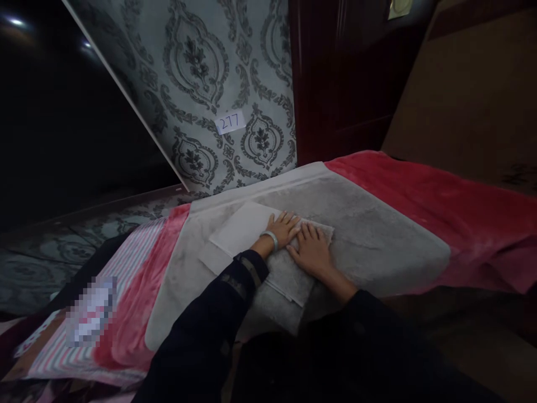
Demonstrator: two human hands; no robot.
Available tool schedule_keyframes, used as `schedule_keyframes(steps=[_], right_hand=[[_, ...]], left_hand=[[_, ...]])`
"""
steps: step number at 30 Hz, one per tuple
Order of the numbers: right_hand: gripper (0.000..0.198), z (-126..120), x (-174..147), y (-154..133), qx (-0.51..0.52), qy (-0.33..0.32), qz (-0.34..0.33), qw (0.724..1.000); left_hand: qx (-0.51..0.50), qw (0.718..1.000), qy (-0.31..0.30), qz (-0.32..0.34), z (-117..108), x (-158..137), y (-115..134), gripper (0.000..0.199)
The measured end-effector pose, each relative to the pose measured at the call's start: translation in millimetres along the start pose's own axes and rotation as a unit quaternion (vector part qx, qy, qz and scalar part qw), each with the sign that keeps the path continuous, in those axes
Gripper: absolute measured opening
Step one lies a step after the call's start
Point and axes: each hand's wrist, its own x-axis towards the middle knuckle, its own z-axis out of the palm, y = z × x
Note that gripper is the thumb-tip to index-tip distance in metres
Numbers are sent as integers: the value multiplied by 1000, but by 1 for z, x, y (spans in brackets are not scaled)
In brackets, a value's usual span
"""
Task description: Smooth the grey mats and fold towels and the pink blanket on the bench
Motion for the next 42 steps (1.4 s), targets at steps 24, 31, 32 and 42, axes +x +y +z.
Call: schedule_keyframes(steps=[24, 31, 32, 42], right_hand=[[71, 11, -5, 12, 18, 3, -11, 1000], [63, 4, -6, 15, 8, -8, -21, 1000], [62, 4, -9, 15, 12, -11, -26, 1000], [79, 7, -121, 6, 53, 53, -310, 948]], left_hand=[[6, 970, 13, -244, 7, -119, -160, 62], [25, 973, 22, -229, 16, -190, -137, 58], [17, 975, 29, -217, 20, -196, -137, 58], [-159, 968, 154, -119, 41, -208, -176, 74]])
